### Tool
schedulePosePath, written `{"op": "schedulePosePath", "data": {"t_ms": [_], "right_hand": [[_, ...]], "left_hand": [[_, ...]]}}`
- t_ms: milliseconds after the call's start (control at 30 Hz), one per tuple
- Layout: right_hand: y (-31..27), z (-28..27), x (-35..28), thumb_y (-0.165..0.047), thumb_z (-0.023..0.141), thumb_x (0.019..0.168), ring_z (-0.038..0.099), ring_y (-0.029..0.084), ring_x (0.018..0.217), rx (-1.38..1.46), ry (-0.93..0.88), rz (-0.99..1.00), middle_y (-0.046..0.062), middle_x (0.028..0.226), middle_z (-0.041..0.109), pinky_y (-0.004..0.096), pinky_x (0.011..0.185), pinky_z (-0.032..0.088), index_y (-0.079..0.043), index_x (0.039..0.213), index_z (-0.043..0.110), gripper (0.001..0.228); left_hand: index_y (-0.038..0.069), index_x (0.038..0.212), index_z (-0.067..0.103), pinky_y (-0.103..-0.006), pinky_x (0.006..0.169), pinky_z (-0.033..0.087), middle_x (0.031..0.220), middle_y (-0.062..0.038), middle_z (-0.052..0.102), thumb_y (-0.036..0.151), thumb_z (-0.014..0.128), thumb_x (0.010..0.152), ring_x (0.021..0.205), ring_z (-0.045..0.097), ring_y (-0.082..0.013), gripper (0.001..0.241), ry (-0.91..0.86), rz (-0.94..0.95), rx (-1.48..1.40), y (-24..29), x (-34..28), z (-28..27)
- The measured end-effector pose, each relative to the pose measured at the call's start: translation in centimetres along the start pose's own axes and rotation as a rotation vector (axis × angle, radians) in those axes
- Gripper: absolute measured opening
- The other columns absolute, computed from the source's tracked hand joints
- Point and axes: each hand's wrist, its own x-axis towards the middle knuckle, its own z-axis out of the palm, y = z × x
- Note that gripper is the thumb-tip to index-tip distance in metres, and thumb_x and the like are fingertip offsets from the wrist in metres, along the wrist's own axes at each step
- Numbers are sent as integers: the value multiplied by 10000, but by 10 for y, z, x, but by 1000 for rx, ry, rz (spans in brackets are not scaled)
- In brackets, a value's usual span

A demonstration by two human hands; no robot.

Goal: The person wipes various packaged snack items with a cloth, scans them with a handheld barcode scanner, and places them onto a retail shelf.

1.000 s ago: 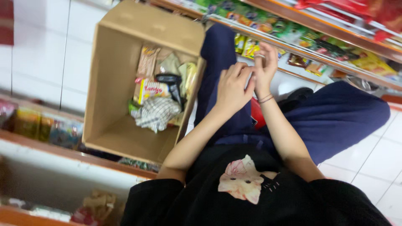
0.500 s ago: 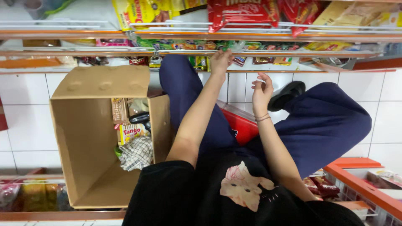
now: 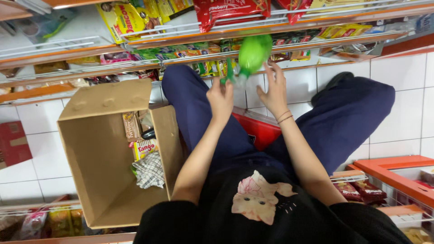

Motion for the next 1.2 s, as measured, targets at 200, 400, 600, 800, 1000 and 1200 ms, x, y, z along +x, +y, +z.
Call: {"op": "schedulePosePath", "data": {"t_ms": [200,400,600,800,1000,1200], "right_hand": [[-33,-21,4,-188,903,551,395,384,1411,-57,-168,-295,145,1427,520,580,1180,250,-143,1376,555,897],[-26,3,-21,-148,850,709,402,359,1495,122,-235,-394,91,1474,552,561,1296,240,-105,1326,595,669],[-16,27,-45,-159,791,749,446,379,1433,629,-246,-97,180,1476,502,463,1232,357,-55,1315,589,610],[-9,20,-41,-119,774,757,405,403,1459,512,-121,-231,216,1535,465,481,1238,318,-21,1446,521,741],[-16,9,-50,-167,744,811,563,375,1291,665,-221,138,206,1367,589,442,1123,452,-49,1426,523,664],[-25,-16,-32,-174,751,826,484,435,1353,475,-159,-233,262,1419,518,461,1186,349,40,1430,472,698]], "left_hand": [[-20,962,622,-327,521,521,690,-130,649,96,695,906,573,675,-191,148,-132,112,7,65,-31,-58],[14,906,588,-374,538,522,741,-137,640,155,761,877,587,660,-287,225,-263,295,143,104,-33,-58],[68,1388,541,-499,1071,440,1385,-204,573,295,910,564,1307,546,-399,931,-463,534,138,115,-13,-57],[88,1578,347,-497,1277,299,1585,-202,432,434,993,560,1527,377,-404,1254,-709,516,19,117,-6,-44],[-41,1560,312,-523,1219,297,1494,-288,452,360,919,572,1422,422,-433,1227,-774,525,93,103,0,-23],[12,1341,533,-410,1042,546,1287,-165,618,91,642,907,1147,689,-262,454,-698,40,-551,79,-9,3]]}}
